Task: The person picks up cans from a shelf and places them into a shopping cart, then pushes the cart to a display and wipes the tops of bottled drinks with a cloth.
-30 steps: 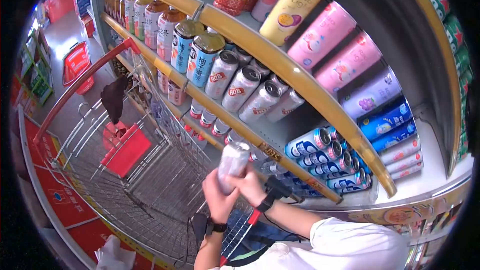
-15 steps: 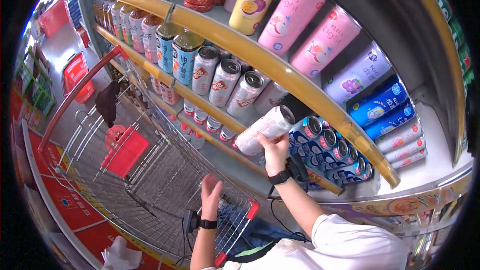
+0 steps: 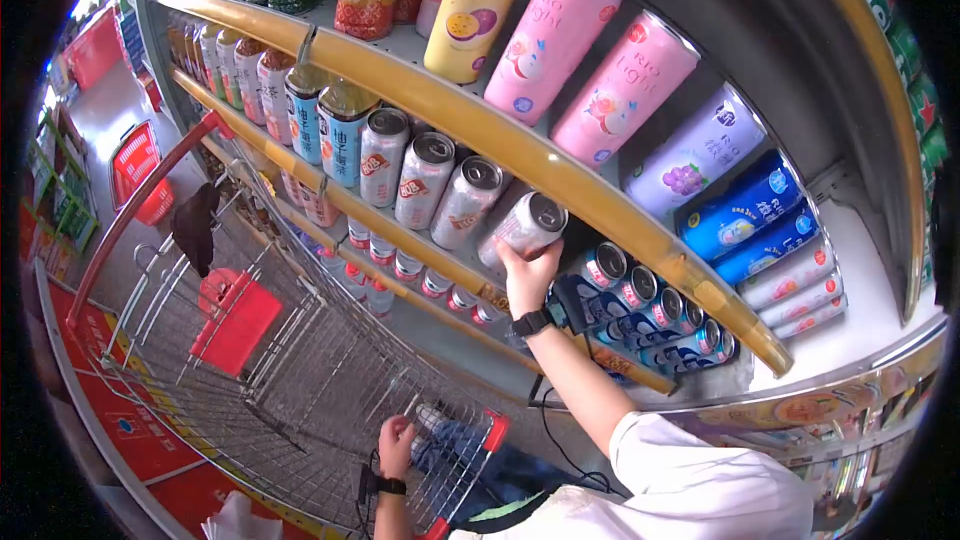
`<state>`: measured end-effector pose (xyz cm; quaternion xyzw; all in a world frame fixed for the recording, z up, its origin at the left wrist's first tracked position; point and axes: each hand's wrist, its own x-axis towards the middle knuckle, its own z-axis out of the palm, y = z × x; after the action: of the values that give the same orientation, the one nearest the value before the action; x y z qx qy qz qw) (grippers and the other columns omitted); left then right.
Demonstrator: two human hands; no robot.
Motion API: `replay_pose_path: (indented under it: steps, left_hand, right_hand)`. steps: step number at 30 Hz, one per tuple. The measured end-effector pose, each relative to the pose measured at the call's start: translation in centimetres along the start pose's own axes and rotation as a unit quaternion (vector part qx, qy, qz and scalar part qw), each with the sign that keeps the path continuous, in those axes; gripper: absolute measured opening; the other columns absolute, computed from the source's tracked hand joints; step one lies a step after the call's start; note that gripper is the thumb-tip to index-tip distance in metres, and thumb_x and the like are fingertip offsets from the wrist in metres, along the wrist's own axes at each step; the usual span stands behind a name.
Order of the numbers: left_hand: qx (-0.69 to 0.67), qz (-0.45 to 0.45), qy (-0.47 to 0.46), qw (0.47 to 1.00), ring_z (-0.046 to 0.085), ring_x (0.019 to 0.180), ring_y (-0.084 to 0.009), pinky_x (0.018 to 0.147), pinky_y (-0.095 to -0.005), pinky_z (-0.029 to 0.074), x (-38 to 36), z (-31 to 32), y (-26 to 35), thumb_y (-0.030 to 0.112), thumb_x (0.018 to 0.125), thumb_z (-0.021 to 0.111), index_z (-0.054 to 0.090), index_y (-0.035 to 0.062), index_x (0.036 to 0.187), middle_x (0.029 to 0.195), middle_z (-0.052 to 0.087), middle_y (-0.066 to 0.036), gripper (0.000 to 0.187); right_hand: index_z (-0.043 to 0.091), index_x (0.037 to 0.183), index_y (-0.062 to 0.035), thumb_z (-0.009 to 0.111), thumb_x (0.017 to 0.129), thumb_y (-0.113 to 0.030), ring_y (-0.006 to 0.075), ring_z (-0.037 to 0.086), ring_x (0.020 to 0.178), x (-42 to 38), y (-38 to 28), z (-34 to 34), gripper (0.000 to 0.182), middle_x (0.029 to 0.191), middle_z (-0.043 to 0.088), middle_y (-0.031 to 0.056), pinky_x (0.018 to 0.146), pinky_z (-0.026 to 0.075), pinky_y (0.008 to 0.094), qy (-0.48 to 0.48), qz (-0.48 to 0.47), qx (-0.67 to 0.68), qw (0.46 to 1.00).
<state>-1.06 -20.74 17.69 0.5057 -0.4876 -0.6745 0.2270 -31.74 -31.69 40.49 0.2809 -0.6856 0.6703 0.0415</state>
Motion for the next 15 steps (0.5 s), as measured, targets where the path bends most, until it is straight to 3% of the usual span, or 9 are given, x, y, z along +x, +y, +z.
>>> replay_pose_path:
  steps: [3, 7, 10, 11, 12, 14, 15]
  left_hand:
    - [0.008, 0.000, -0.033, 0.999, 0.057, 0.089, -0.0187, 0.077, -0.0299, 0.046, -2.2, 0.6, 0.8, 0.013, 0.077, 0.063, 0.055, 0.0014, 0.102, 0.099, 0.057, -0.009, 0.029]
    - [0.009, -0.008, -0.097, 0.995, 0.057, 0.089, -0.0188, 0.077, -0.0301, 0.046, -3.7, 1.4, 2.9, 0.017, 0.076, 0.065, 0.055, 0.0011, 0.103, 0.099, 0.057, -0.010, 0.033]
    - [0.021, -0.019, -0.117, 0.993, 0.055, 0.092, -0.0198, 0.080, -0.0310, 0.045, -3.9, 1.9, -0.1, 0.023, 0.074, 0.069, 0.053, -0.0004, 0.106, 0.102, 0.056, -0.012, 0.043]
    - [0.017, -0.026, -0.119, 0.992, 0.055, 0.093, -0.0203, 0.080, -0.0313, 0.045, -4.3, 2.1, -0.1, 0.024, 0.073, 0.069, 0.053, -0.0009, 0.107, 0.103, 0.056, -0.012, 0.045]
    - [0.012, -0.030, -0.119, 0.992, 0.055, 0.094, -0.0208, 0.081, -0.0317, 0.044, -4.6, 2.3, -0.1, 0.024, 0.073, 0.070, 0.052, -0.0014, 0.108, 0.103, 0.056, -0.013, 0.047]
    - [0.069, -0.017, -0.163, 0.984, 0.055, 0.095, -0.0230, 0.082, -0.0321, 0.044, -5.2, 2.2, -2.3, 0.031, 0.074, 0.069, 0.051, -0.0038, 0.110, 0.105, 0.056, -0.014, 0.053]
    - [0.108, -0.002, -0.169, 0.980, 0.055, 0.091, -0.0183, 0.076, -0.0309, 0.044, -5.6, 2.1, -2.7, 0.029, 0.075, 0.067, 0.054, -0.0012, 0.107, 0.100, 0.058, -0.010, 0.046]
  right_hand:
    - [0.044, 0.100, 0.0022, 0.081, 0.055, -0.020, 0.0257, 0.049, 0.086, -0.4, 2.4, 0.7, 0.062, 0.092, 0.050, 0.0129, 0.079, 0.038, 0.0363, 0.002, -0.042, -0.042, 0.998]
    - [0.044, 0.103, 0.0026, 0.081, 0.056, -0.026, 0.0287, 0.050, 0.091, -0.7, 2.8, 0.9, 0.066, 0.095, 0.051, 0.0153, 0.079, 0.038, 0.0389, 0.002, -0.021, -0.040, 0.999]
    - [0.044, 0.100, -0.0004, 0.081, 0.058, -0.023, 0.0180, 0.048, 0.077, -0.2, 4.3, 0.8, 0.060, 0.088, 0.052, 0.0075, 0.071, 0.041, 0.0309, 0.011, -0.093, -0.138, 0.986]
    - [0.044, 0.100, 0.0000, 0.080, 0.059, -0.025, 0.0194, 0.050, 0.077, -0.2, 4.1, 0.8, 0.060, 0.088, 0.053, 0.0095, 0.071, 0.041, 0.0315, 0.012, -0.105, -0.149, 0.983]
    - [0.044, 0.100, 0.0002, 0.079, 0.060, -0.024, 0.0220, 0.052, 0.079, -0.2, 3.9, 0.7, 0.059, 0.090, 0.055, 0.0111, 0.072, 0.042, 0.0336, 0.019, -0.133, -0.168, 0.977]
    - [0.043, 0.110, 0.0022, 0.076, 0.063, -0.022, 0.0262, 0.053, 0.091, -0.7, 4.1, -0.1, 0.063, 0.102, 0.054, 0.0161, 0.080, 0.042, 0.0348, -0.071, 0.001, -0.174, 0.982]
    - [0.040, 0.116, 0.0031, 0.074, 0.065, -0.021, 0.0275, 0.051, 0.098, -1.5, 3.6, -0.3, 0.066, 0.108, 0.051, 0.0180, 0.085, 0.040, 0.0353, -0.047, -0.059, -0.169, 0.983]
